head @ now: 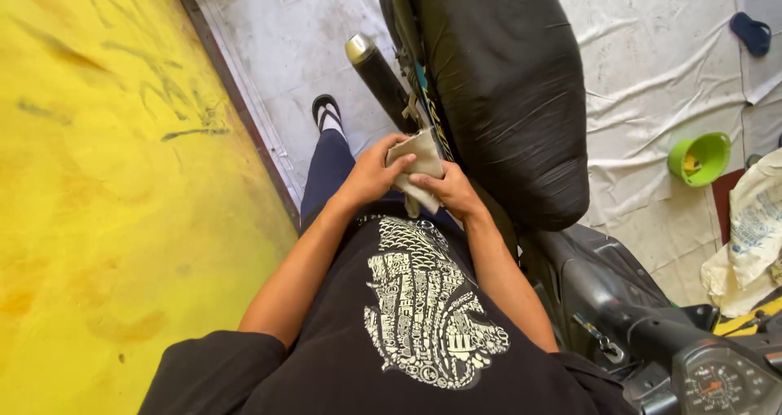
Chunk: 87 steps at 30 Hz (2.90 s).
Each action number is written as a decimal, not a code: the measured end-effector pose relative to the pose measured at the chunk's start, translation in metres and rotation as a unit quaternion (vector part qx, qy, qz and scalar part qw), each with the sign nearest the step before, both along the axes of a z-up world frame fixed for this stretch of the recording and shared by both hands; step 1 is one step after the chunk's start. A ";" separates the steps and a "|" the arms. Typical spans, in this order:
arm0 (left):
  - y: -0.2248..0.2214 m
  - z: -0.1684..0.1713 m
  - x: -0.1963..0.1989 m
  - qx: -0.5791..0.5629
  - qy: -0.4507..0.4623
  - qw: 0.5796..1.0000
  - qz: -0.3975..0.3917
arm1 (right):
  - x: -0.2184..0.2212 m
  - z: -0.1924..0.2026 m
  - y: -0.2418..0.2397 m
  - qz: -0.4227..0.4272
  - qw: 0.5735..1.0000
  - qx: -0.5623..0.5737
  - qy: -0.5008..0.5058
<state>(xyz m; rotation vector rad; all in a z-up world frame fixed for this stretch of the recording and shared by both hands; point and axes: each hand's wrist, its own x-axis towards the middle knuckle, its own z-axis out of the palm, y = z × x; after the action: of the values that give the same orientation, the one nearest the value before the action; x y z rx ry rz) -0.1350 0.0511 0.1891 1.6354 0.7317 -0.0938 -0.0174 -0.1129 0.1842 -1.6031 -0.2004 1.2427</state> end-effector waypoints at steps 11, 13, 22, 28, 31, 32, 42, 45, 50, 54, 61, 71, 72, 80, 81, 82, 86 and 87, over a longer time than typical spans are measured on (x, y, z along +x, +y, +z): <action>0.138 0.027 0.081 -0.091 -0.152 0.983 0.042 | -0.004 -0.212 -0.195 -0.332 0.909 -0.235 0.092; 0.170 0.046 0.101 -0.078 -0.140 0.987 0.012 | -0.014 -0.225 -0.195 -0.436 0.851 -0.261 0.136; 0.272 0.083 0.155 0.005 -0.147 0.979 -0.144 | 0.018 -0.201 0.065 -0.861 0.472 -0.165 -0.092; 0.293 0.086 0.182 -0.031 -0.100 0.971 -0.217 | 0.001 -0.120 0.260 -0.555 0.825 -0.066 -0.084; 0.304 0.086 0.183 -0.043 -0.108 0.959 -0.259 | -0.001 -0.141 0.243 -0.600 0.786 -0.118 -0.091; 0.309 0.086 0.182 -0.054 -0.103 0.957 -0.265 | -0.004 -0.162 0.219 -0.703 0.690 -0.166 -0.034; 0.332 0.106 0.177 -0.017 -0.065 0.954 -0.293 | 0.018 -0.206 0.199 -0.828 0.496 -0.260 -0.039; 0.321 0.099 0.180 -0.077 -0.058 0.941 -0.325 | 0.017 -0.153 0.277 -0.813 0.563 -0.081 -0.121; 0.316 0.110 0.181 -0.098 -0.059 0.928 -0.355 | -0.004 -0.179 0.161 -0.802 0.562 -0.202 -0.024; 0.332 0.116 0.179 -0.063 -0.066 0.932 -0.350 | -0.031 -0.182 0.050 -0.885 0.405 -0.227 0.028; 0.335 0.090 0.175 -0.066 -0.064 0.928 -0.361 | -0.007 -0.200 0.200 -0.764 0.517 -0.365 -0.123; 0.323 0.112 0.176 -0.069 -0.026 0.925 -0.372 | 0.020 -0.249 0.139 -0.815 0.435 -0.382 -0.029; 0.326 0.119 0.176 -0.051 -0.025 0.929 -0.366 | 0.016 -0.258 0.110 -0.795 0.449 -0.409 -0.022; 0.317 0.115 0.184 -0.039 -0.020 0.924 -0.379 | 0.011 -0.195 0.151 -0.749 0.499 -0.415 -0.132; 0.310 0.117 0.182 -0.045 -0.013 0.920 -0.388 | 0.005 -0.198 0.155 -0.748 0.502 -0.411 -0.142; 0.307 0.113 0.184 -0.044 -0.010 0.920 -0.389 | 0.008 -0.201 0.142 -0.748 0.503 -0.411 -0.139; 0.285 0.103 0.184 -0.062 -0.001 0.906 -0.419 | -0.052 -0.316 0.029 -0.705 0.532 -0.459 -0.099; 0.278 0.104 0.180 -0.066 0.004 0.908 -0.413 | -0.026 -0.372 0.020 -0.691 0.552 -0.443 -0.150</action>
<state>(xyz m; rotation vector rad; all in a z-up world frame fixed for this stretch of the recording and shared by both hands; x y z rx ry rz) 0.0450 0.3291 0.2933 1.7123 -0.0126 -0.7401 -0.0434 -0.0928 -0.1882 -1.9202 1.4781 -0.3623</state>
